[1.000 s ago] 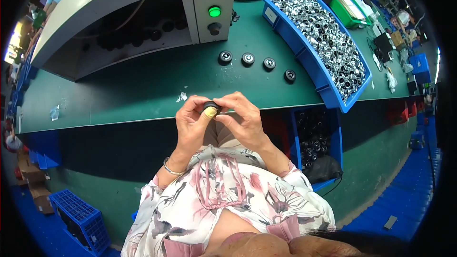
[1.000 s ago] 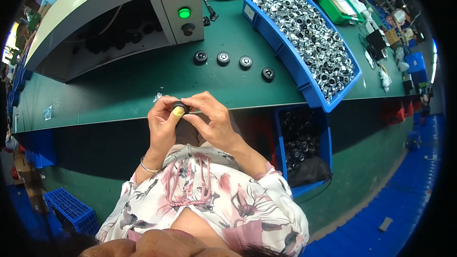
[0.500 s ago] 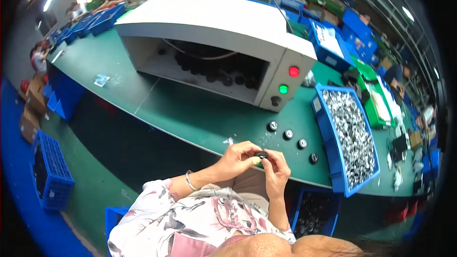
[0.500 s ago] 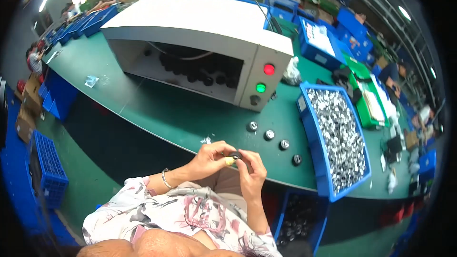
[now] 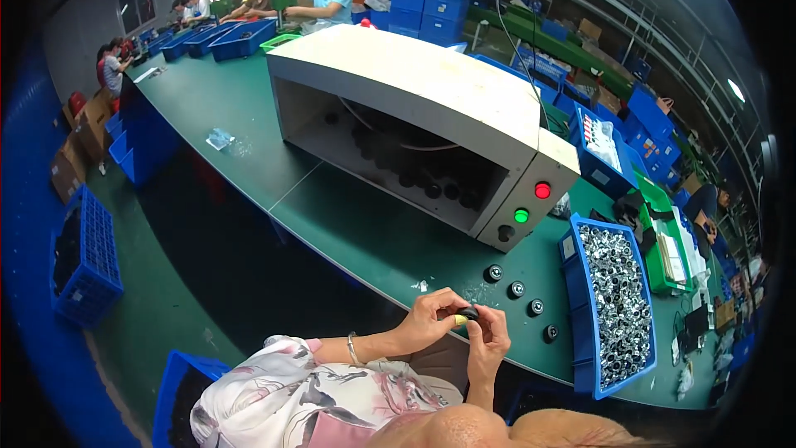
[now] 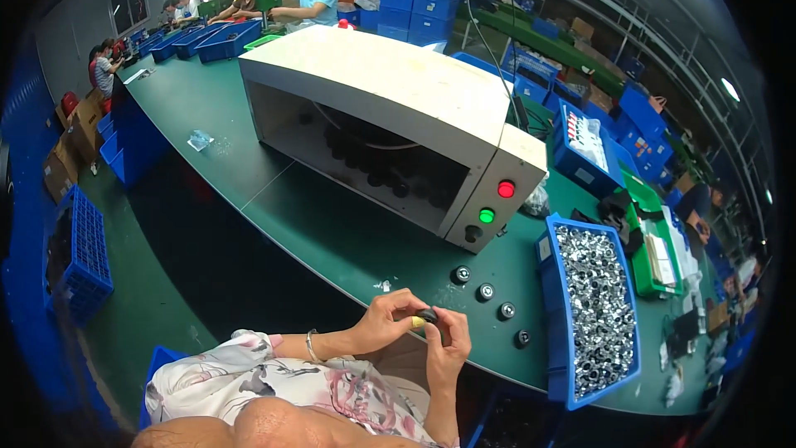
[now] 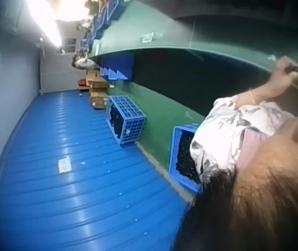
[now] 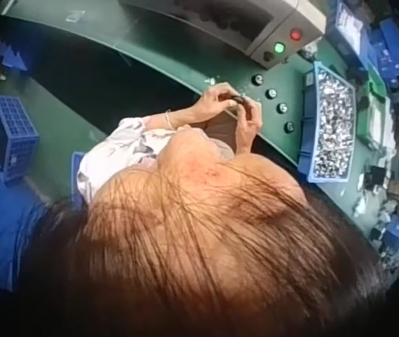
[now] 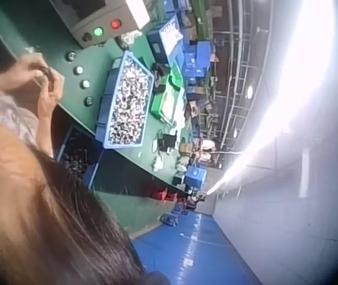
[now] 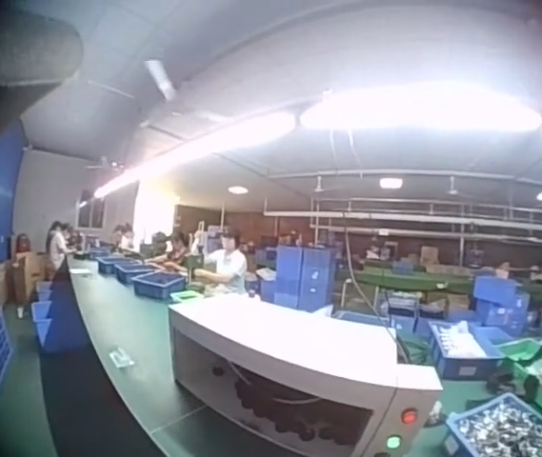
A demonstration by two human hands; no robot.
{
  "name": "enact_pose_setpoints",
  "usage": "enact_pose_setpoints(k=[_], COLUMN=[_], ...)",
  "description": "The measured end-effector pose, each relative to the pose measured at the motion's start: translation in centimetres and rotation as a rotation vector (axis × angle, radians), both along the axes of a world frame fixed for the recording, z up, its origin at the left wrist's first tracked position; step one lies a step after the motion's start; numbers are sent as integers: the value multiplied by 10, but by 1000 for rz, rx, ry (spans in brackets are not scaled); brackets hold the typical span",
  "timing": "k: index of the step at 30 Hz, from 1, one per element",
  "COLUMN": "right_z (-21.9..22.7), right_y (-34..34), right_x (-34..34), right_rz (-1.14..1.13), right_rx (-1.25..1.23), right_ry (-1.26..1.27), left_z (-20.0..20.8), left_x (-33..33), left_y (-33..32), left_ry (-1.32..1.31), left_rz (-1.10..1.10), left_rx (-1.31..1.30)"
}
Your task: Manually assembling small plastic and metal components at a factory workbench.
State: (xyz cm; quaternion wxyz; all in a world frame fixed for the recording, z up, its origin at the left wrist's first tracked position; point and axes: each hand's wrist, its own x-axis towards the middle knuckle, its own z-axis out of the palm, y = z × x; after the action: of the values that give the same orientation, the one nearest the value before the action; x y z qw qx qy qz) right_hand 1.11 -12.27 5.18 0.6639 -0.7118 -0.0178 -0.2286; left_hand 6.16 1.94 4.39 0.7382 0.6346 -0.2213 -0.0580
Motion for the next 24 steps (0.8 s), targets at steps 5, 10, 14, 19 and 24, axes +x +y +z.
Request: enact_pose_setpoints(k=[5,10,14,19,24], right_z=[-7,-1,8,12,13], right_y=[0,8,9,4,7], right_x=[2,1,4,1,1], right_rz=[-20,-147,-129,-75,-12], right_rx=[9,-126,-405,-410,-297], right_ry=[-3,-3,-90,-81,-28], left_z=[-5,-10,-11,-10,-15], left_x=[-3,-1,-1,-1,-1], left_y=[2,-2,3,10,15], left_ry=[184,343,255,307,311], left_rz=[-150,-269,-164,-231,-243], left_rx=[-113,-342,-245,-275,-288])
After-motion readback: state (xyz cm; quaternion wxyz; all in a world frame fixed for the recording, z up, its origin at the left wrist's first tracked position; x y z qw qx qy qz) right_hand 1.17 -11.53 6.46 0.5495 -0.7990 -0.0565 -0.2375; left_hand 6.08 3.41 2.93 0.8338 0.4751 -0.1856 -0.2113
